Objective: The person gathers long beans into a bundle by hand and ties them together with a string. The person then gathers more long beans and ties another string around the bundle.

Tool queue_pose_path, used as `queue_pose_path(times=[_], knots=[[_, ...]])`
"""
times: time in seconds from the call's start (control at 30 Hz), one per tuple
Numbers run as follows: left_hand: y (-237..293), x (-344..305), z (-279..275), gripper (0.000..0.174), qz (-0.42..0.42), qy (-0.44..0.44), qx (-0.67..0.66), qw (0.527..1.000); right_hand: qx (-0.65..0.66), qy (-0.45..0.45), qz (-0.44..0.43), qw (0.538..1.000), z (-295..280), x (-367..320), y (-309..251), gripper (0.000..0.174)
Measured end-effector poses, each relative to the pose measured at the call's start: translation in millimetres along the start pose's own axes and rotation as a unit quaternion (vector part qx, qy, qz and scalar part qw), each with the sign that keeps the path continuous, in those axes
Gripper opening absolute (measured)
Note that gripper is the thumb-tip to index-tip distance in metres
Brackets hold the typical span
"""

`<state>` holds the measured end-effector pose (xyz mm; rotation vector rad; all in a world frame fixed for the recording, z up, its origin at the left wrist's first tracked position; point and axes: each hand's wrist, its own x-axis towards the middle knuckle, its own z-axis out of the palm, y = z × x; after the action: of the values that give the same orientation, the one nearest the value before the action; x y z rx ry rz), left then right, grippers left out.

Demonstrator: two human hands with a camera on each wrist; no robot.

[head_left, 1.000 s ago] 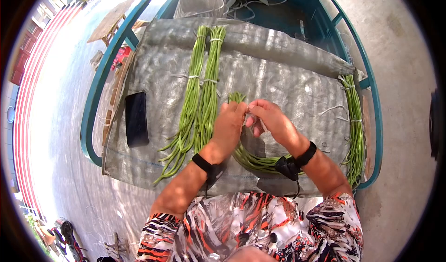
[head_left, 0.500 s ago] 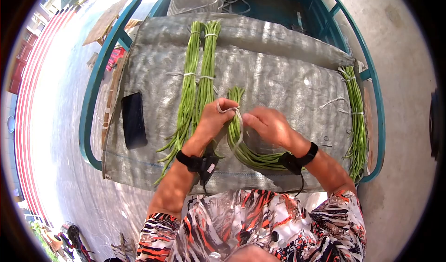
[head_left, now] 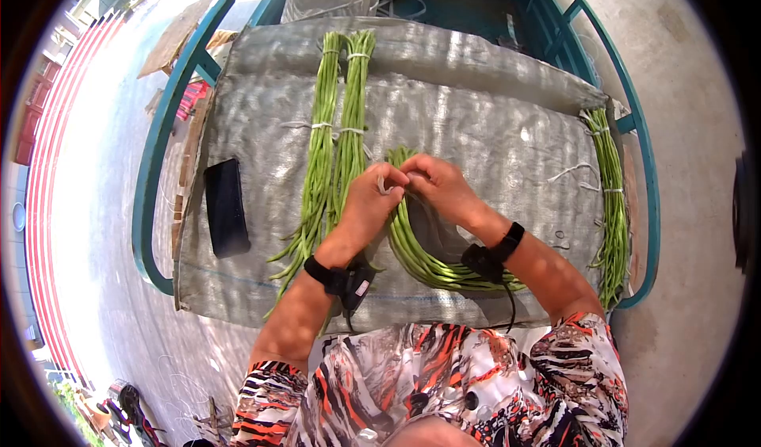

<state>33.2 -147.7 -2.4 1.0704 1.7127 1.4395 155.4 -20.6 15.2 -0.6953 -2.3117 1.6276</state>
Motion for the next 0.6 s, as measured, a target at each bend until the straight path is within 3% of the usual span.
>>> queue_pose_path(times=[0.07,0.17,0.27,0.37,0.47,0.6], knots=[[5.1,0.3,1.0,0.018,0.135,0.045,0.148,0.979,-0.001,-0.001,-0.001,1.0,1.2,2.1,2.4,0.016],[17.2,3.9,-3.5,0.018,0.21,0.024,0.21,0.955,0.018,-0.041,0.047,0.998,-3.7,4.5,-3.2,0.019],[17.0,5.9,0.2,0.019,0.241,0.018,0.261,0.935,0.034,-0.057,0.006,0.998,-3.0,9.5,21.4,0.02],[14.3,4.6,1.3,0.018,0.206,0.048,0.253,0.944,0.112,-0.088,0.047,0.989,-7.1,10.4,14.2,0.017],[14.2,2.5,1.9,0.015,0.155,0.099,0.241,0.953,0.102,-0.075,0.062,0.99,-6.5,7.4,8.6,0.012],[13.2,-3.3,3.1,0.014,0.119,0.071,0.294,0.946,0.008,0.002,0.013,1.0,-2.2,1.1,2.7,0.01]])
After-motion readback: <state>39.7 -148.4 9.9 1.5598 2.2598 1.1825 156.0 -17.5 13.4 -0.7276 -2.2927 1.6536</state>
